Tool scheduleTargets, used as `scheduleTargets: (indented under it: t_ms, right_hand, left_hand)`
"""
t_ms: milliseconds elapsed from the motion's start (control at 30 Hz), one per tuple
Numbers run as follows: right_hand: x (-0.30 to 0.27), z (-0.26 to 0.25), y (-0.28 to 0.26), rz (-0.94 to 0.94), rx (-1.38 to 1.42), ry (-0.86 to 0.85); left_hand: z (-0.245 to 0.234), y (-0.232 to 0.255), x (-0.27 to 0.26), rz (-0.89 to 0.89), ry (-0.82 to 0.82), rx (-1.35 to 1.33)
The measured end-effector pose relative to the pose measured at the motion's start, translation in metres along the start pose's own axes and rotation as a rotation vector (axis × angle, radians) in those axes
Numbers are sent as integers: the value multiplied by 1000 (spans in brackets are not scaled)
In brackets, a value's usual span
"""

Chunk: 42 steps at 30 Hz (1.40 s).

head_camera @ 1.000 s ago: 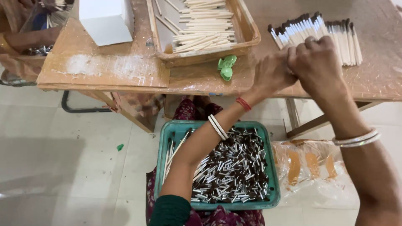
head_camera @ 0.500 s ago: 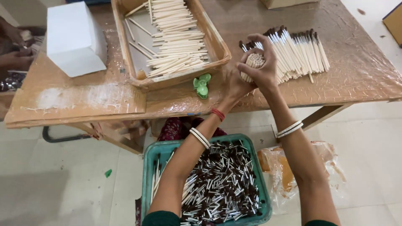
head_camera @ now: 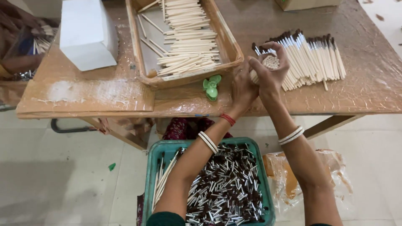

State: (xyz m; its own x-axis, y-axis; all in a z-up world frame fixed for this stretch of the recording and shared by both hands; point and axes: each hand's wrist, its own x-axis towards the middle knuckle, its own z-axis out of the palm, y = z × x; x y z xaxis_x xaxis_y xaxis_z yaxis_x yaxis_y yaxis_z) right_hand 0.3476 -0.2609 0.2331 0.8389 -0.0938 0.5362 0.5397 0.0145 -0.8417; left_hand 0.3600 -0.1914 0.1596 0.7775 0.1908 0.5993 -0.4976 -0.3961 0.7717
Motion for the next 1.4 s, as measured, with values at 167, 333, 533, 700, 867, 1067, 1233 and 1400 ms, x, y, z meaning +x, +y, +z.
scheduleTargets:
  t_ms: [167,333,533,700,867,1067,1233,1400]
  right_hand:
    - [18,-13,-11,46,124,-244]
    - [9,-35,11,17,157,-260]
    - [11,-11,2,-100,88,-120]
    - [12,-25,14,24,151,-415]
    - [3,-3,4,-76,-19,-173]
    - [8,-13,11,25,123,-336]
    - [9,-16,15,69,165,-314]
    - [7,-25,16,121,189,-441]
  left_hand:
    - [25,-41,5,-70,-258,-325]
    - [6,-6,0,-50,-362,-154]
    - [-1,-11,3,-166,-228,-51]
    - [9,-32,-2,-111,-236,-260]
    - [-11,-5,4,-120,-144,-25]
    - [0,-20,5,6,-178,-332]
    - [0,-21,5,-59,-267,-181]
    - [9,-54,4,-3,-299,-294]
